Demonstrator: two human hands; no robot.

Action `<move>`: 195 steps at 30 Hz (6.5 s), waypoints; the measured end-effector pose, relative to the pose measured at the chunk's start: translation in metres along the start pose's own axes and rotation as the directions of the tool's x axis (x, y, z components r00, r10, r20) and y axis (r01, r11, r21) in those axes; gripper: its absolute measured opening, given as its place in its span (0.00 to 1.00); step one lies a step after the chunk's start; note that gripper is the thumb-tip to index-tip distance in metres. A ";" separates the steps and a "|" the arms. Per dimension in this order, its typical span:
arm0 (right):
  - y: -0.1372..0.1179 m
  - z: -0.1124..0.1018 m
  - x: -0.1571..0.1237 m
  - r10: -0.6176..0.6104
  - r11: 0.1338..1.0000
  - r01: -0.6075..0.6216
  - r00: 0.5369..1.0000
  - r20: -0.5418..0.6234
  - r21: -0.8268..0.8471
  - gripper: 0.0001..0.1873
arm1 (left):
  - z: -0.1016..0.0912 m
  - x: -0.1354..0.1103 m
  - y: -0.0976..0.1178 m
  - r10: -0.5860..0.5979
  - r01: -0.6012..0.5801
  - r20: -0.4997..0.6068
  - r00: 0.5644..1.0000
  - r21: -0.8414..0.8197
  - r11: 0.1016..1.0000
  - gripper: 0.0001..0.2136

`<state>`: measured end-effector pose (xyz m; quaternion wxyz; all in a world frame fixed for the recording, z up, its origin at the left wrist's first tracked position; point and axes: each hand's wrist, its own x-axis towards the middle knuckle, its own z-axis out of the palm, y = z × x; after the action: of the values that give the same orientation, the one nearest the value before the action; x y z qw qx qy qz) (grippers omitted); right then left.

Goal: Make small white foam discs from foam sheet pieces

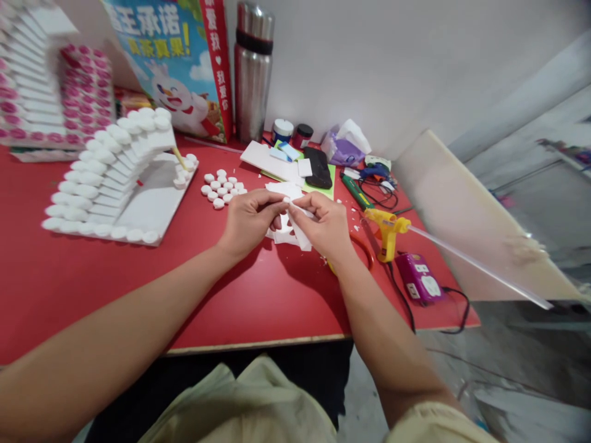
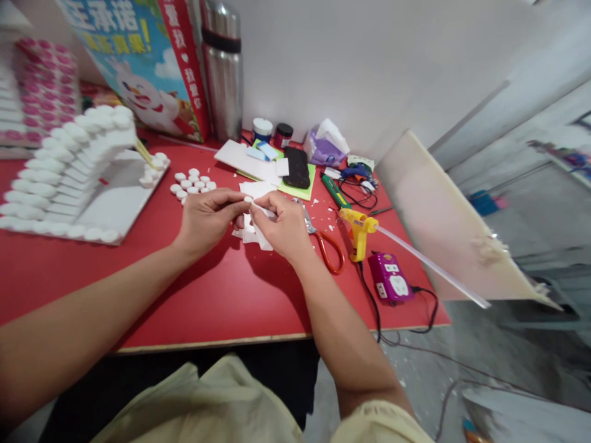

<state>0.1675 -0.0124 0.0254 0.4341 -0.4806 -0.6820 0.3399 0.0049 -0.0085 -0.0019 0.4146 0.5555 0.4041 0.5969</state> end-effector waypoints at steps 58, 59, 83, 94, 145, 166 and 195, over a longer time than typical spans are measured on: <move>0.013 -0.008 0.010 -0.131 0.986 0.133 0.991 0.021 -0.105 0.19 | -0.004 -0.001 -0.004 0.226 -0.264 0.195 0.954 0.193 0.945 0.11; 0.014 -0.009 0.010 -0.148 0.982 0.151 0.988 0.033 -0.114 0.18 | -0.005 0.000 -0.004 0.223 -0.264 0.204 0.953 0.200 0.944 0.10; 0.004 0.003 0.006 0.063 0.994 -0.055 0.995 -0.075 0.096 0.12 | 0.004 -0.002 0.002 0.012 -0.012 0.004 1.000 -0.025 1.000 0.04; 0.001 0.012 0.004 0.154 0.960 -0.130 0.985 -0.082 0.249 0.17 | 0.002 -0.004 0.004 0.415 -0.399 0.055 0.908 0.413 0.819 0.10; 0.002 -0.010 0.005 -0.120 0.989 0.123 0.992 0.035 -0.083 0.09 | -0.007 0.003 0.006 -0.036 0.046 0.104 0.994 -0.100 0.994 0.04; 0.003 -0.011 0.018 0.332 0.505 -0.670 0.732 0.595 0.543 0.24 | -0.008 0.008 0.006 -0.001 0.003 0.086 0.996 -0.018 1.000 0.04; -0.003 0.016 -0.004 0.019 0.992 -0.002 0.991 -0.132 0.127 0.14 | 0.001 -0.002 0.004 0.336 -0.328 -0.006 0.942 0.208 0.922 0.07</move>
<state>0.1523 -0.0183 0.0206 0.5065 -0.4772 -0.6261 0.3519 0.0056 -0.0121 0.0010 0.2399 0.6430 0.3717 0.6251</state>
